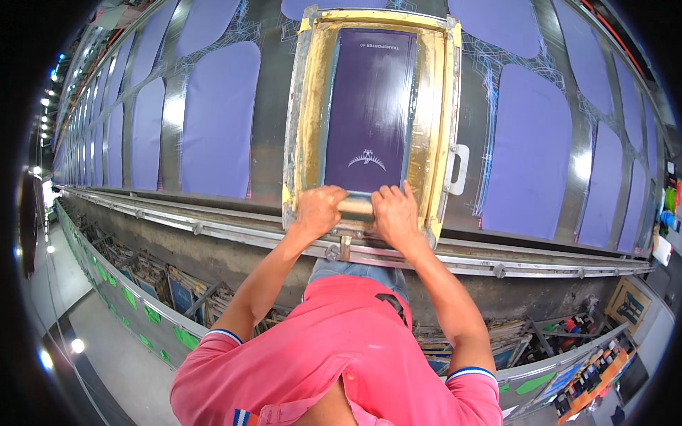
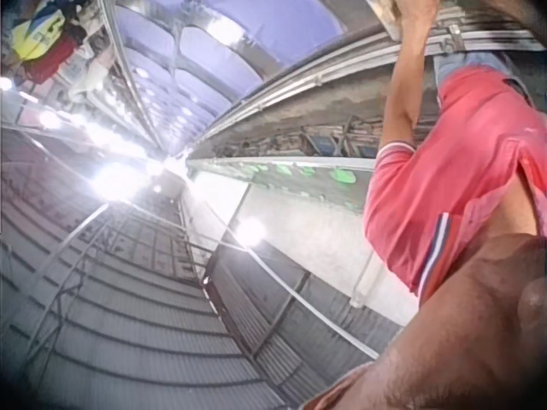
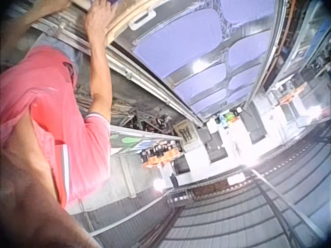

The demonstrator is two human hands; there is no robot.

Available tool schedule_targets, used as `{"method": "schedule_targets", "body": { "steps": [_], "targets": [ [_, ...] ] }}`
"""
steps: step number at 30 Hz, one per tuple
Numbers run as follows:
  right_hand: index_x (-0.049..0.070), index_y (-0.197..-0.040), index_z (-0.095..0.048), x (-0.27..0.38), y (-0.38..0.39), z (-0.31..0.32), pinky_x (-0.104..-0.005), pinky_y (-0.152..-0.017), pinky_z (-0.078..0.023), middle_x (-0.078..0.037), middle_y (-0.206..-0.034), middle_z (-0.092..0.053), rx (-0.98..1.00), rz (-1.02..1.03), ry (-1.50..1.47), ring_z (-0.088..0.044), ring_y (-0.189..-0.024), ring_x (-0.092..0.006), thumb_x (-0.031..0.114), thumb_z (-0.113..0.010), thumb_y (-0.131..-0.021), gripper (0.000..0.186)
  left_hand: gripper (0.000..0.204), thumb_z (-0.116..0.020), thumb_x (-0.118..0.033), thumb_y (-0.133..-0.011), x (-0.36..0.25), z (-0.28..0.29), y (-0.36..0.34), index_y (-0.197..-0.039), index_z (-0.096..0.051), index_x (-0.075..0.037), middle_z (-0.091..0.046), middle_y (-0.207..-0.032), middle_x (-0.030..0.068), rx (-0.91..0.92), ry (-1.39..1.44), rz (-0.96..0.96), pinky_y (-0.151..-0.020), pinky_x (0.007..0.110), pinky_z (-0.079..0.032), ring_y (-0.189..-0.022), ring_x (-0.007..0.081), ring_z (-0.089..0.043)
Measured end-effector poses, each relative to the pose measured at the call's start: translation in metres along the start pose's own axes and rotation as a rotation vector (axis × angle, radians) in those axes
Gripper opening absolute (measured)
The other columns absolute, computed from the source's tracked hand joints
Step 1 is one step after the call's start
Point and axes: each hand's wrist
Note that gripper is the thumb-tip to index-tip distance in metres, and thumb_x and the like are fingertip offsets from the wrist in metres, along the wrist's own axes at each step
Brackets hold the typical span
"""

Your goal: The person pours liquid from a plastic bottle onto a screen printing frame, then uses a squeegee to spread the liquid across the mesh. The person moves the frame to a conveyor and repeatedly pulls the squeegee across the screen to transfer ink onto fabric below.

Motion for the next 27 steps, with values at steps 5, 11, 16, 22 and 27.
{"method": "schedule_targets", "body": {
  "steps": [5,11,16,22,27],
  "targets": [
    [0.005,-0.076,-0.064,-0.011,-0.018,0.006,-0.0560,-0.098,-0.046,-0.014,-0.079,-0.064,0.045,-0.027,-0.051,-0.065,-0.083,-0.0330,0.004,-0.061,-0.071,0.006,0.017,-0.070,-0.011,-0.071,0.006,0.016,-0.023,-0.087,-0.077,-0.014,-0.072,-0.080,0.0110,0.204,0.012,0.055,-0.064,0.044,-0.056,-0.075,0.0328,-0.070],
    [0.007,-0.079,-0.069,-0.102,-0.177,0.051,-0.0541,-0.090,-0.049,-0.016,-0.079,-0.069,-0.032,-0.001,0.116,-0.069,-0.077,-0.0347,0.006,-0.059,-0.074,0.011,0.016,-0.078,-0.021,-0.070,0.050,0.057,-0.208,-0.086,-0.078,-0.017,-0.071,-0.076,0.0141,0.037,-0.104,0.017,-0.068,0.046,-0.056,-0.074,0.0344,-0.070],
    [0.009,-0.085,-0.073,-0.169,-0.310,0.094,-0.0475,-0.077,-0.055,-0.020,-0.080,-0.071,0.035,-0.071,0.242,-0.070,-0.078,-0.0375,0.012,-0.057,-0.073,0.020,0.025,-0.083,-0.028,-0.068,0.082,0.096,-0.349,-0.091,-0.079,-0.018,-0.073,-0.078,0.0145,0.008,-0.165,0.034,-0.072,0.046,-0.057,-0.079,0.0340,-0.072],
    [0.010,-0.093,-0.074,-0.202,-0.367,0.104,-0.0484,-0.078,-0.055,-0.019,-0.084,-0.072,0.031,-0.092,0.155,-0.069,-0.081,-0.0404,0.011,-0.058,-0.073,0.026,0.026,-0.082,-0.029,-0.068,0.108,0.101,-0.412,-0.091,-0.079,-0.017,-0.073,-0.078,0.0131,-0.051,-0.214,-0.007,-0.070,0.045,-0.057,-0.077,0.0336,-0.072],
    [0.009,-0.088,-0.073,-0.187,-0.317,0.074,-0.0523,-0.093,-0.049,-0.017,-0.080,-0.071,-0.087,0.040,0.153,-0.069,-0.075,-0.0368,0.007,-0.059,-0.072,0.021,0.017,-0.078,-0.025,-0.070,0.097,0.080,-0.358,-0.085,-0.078,-0.017,-0.071,-0.073,0.0125,-0.037,-0.204,0.009,-0.064,0.045,-0.057,-0.073,0.0327,-0.071]
  ]
}}
Point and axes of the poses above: each hand's wrist, its own y-axis away from the middle knuckle, its own z-axis out of the back of the hand, x = y × z
